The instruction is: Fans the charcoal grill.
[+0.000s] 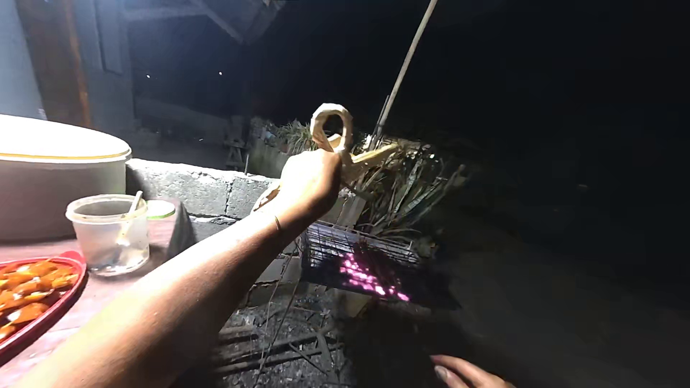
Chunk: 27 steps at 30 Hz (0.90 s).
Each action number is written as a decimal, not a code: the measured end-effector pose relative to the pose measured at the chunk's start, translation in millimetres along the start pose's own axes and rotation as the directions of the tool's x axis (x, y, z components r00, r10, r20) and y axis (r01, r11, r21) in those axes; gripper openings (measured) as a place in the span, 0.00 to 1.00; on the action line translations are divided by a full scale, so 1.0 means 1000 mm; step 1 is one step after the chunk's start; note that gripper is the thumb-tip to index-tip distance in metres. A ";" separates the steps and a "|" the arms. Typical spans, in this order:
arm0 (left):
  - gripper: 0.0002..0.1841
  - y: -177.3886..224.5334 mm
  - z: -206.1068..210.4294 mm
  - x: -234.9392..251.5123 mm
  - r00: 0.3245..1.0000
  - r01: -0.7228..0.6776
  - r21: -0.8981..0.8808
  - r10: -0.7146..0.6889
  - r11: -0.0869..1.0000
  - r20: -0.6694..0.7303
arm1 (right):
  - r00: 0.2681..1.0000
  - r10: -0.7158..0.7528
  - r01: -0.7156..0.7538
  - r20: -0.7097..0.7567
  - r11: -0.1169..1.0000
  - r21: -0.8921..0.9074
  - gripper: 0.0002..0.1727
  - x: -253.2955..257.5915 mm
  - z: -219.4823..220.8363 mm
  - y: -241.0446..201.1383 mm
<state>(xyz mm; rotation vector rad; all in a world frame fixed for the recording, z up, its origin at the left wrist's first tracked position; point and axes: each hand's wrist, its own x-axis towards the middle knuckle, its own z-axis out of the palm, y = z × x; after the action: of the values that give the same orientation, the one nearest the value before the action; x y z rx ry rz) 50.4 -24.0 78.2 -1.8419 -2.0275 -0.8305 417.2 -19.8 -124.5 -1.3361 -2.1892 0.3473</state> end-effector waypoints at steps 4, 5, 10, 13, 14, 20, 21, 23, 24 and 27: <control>0.15 0.004 -0.003 0.003 0.988 -0.004 -0.218 0.038 0.976 0.150 | 0.995 0.085 -0.077 0.055 0.989 -0.130 0.14 0.033 -0.011 -0.025; 0.15 0.001 -0.002 0.006 0.988 0.027 -0.197 0.004 0.980 0.154 | 0.991 0.120 -0.109 0.055 0.980 -0.167 0.13 0.042 -0.010 -0.024; 0.11 -0.013 -0.004 0.007 0.995 0.087 0.012 -0.087 0.996 -0.043 | 0.971 0.227 -0.237 -0.068 0.923 -0.303 0.13 0.085 -0.001 0.001; 0.13 -0.009 -0.007 -0.001 0.999 0.014 -0.124 -0.008 0.992 0.046 | 0.961 0.249 -0.276 -0.121 0.909 -0.314 0.13 0.101 0.002 0.003; 0.14 -0.008 -0.006 -0.001 0.996 -0.012 -0.201 0.029 0.980 0.084 | 0.960 0.247 -0.276 -0.131 0.911 -0.306 0.14 0.106 0.006 0.004; 0.15 -0.015 -0.009 0.005 0.994 0.060 -0.079 -0.067 0.995 -0.086 | 0.966 0.256 -0.258 -0.040 0.936 -0.238 0.13 0.145 0.014 -0.006; 0.15 -0.017 -0.007 0.006 0.989 0.060 -0.025 -0.063 0.998 -0.133 | 0.962 0.270 -0.271 -0.036 0.934 -0.232 0.13 0.150 0.016 -0.012; 0.14 -0.016 -0.007 0.003 0.991 0.037 -0.015 -0.038 0.999 -0.131 | 0.958 0.285 -0.282 -0.017 0.935 -0.216 0.16 0.157 0.022 -0.018; 0.14 -0.013 -0.011 -0.002 0.995 0.006 -0.072 -0.012 0.997 -0.096 | 0.957 0.289 -0.280 0.009 0.934 -0.220 0.19 0.160 0.026 -0.020; 0.17 -0.011 -0.014 -0.010 0.995 -0.101 -0.272 0.097 0.957 -0.026 | 0.926 0.359 -0.321 0.119 0.913 -0.252 0.26 0.151 0.040 -0.014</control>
<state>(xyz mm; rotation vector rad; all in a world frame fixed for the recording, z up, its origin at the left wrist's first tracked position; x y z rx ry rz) 38.3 -41.0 81.2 -2.0562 -1.8717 -1.1372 330.1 108.3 -102.2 -1.8896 -2.1718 0.3524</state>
